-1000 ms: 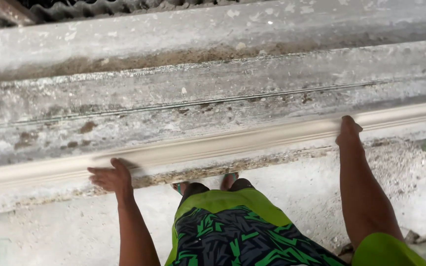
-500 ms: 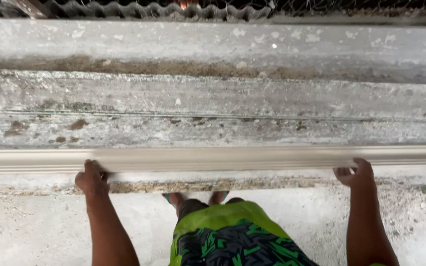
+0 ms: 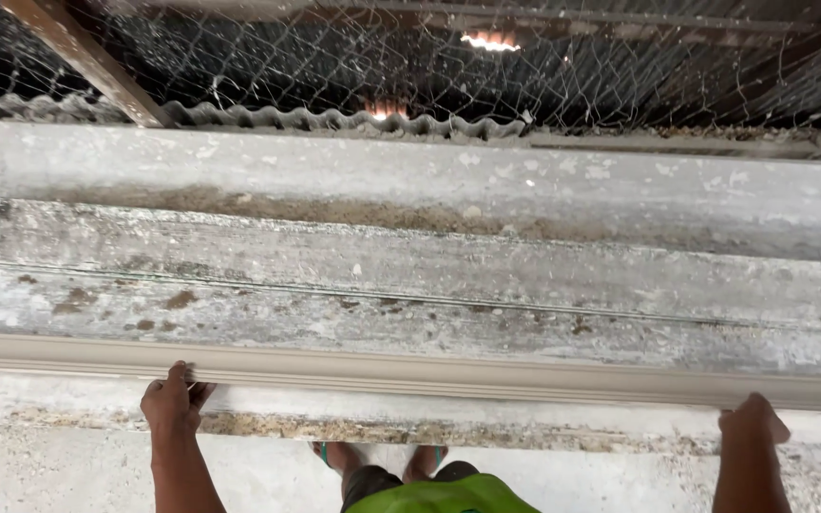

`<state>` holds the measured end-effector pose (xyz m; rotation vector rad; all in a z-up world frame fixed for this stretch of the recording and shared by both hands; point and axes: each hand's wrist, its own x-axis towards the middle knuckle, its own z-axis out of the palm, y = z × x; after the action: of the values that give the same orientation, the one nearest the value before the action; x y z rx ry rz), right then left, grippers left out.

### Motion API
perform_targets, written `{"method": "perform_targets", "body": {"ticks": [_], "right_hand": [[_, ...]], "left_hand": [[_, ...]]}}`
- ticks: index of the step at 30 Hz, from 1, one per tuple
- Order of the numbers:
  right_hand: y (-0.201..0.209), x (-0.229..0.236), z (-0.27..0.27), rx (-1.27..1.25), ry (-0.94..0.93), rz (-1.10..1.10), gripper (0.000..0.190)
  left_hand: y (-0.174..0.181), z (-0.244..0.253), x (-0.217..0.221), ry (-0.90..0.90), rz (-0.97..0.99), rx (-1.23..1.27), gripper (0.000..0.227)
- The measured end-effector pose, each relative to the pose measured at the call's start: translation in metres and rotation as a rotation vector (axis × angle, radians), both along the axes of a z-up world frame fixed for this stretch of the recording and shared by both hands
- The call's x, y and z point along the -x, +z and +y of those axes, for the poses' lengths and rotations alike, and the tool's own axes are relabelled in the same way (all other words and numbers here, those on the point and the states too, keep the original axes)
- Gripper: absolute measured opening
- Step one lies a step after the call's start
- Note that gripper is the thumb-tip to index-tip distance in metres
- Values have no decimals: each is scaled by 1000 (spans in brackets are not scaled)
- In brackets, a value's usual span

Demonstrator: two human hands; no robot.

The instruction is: Cleaning a workshop table by scraping off dried gypsum residue and organizing finished moldings.

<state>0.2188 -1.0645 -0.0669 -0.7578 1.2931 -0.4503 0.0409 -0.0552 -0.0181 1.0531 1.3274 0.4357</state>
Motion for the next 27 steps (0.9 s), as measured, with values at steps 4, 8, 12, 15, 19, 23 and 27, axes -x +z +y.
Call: {"method": "perform_targets", "body": {"ticks": [4, 8, 12, 15, 19, 23, 27], "right_hand": [[18, 9, 11, -17, 61, -33, 45], [30, 24, 28, -40, 117, -69, 46], [36, 49, 43, -56, 165, -99, 46], [40, 64, 63, -69, 200, -119, 46], [48, 74, 91, -77, 254, -131, 47], [35, 100, 108, -91, 318, -136, 47], [8, 134, 121, -108, 392, -142, 48]], "left_hand": [[29, -6, -11, -68, 10, -57, 32], [78, -23, -29, -91, 122, -111, 24], [77, -21, -32, -110, 125, -153, 27], [84, -25, -32, -127, 164, -194, 28], [90, -33, -25, -136, 239, -250, 31], [91, -37, -12, -156, 303, -310, 30], [106, -43, 6, -153, 350, -333, 31]]}}
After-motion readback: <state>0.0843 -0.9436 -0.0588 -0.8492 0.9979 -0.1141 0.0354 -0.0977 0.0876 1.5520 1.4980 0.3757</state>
